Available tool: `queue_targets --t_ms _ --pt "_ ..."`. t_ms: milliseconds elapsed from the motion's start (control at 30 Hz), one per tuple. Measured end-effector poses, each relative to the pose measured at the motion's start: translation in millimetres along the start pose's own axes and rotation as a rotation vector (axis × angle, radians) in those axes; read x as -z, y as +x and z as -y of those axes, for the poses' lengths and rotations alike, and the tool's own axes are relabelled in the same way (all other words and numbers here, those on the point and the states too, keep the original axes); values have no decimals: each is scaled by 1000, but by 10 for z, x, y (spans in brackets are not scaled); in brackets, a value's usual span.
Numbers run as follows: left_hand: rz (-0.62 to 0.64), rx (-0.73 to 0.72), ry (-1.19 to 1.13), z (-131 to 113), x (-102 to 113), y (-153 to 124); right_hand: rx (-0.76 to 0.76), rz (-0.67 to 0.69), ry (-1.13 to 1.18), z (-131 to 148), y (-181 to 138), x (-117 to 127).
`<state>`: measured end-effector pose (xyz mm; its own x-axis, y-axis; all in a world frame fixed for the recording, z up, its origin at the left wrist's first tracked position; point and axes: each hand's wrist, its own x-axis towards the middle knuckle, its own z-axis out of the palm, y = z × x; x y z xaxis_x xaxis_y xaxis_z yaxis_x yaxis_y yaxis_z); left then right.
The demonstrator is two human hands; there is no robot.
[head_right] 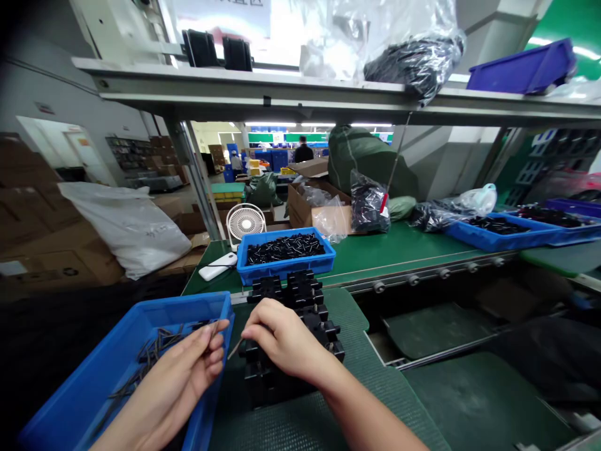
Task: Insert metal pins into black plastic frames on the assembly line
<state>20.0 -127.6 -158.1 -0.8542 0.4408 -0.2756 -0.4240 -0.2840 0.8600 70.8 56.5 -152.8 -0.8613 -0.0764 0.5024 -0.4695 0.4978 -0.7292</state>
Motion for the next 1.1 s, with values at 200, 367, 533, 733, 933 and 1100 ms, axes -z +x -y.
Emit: queue_targets --t_ms 200,367,533,733,933,1100 --pt "97 84 10 105 -26 -36 37 89 -44 39 -21 -120" --pt "127 39 192 128 -61 -49 43 73 -114 10 -28 -137" --pt "10 -202 450 169 -29 -5 -9 -11 -124 -17 -17 -72" --pt "52 -273 714 278 -69 -20 -52 -17 -134 -14 -13 -84" --pt "-18 -206 515 288 -137 -19 -25 17 -124 14 -33 -93" --pt "-31 -73 235 186 -103 -28 32 34 -69 18 -32 -121"
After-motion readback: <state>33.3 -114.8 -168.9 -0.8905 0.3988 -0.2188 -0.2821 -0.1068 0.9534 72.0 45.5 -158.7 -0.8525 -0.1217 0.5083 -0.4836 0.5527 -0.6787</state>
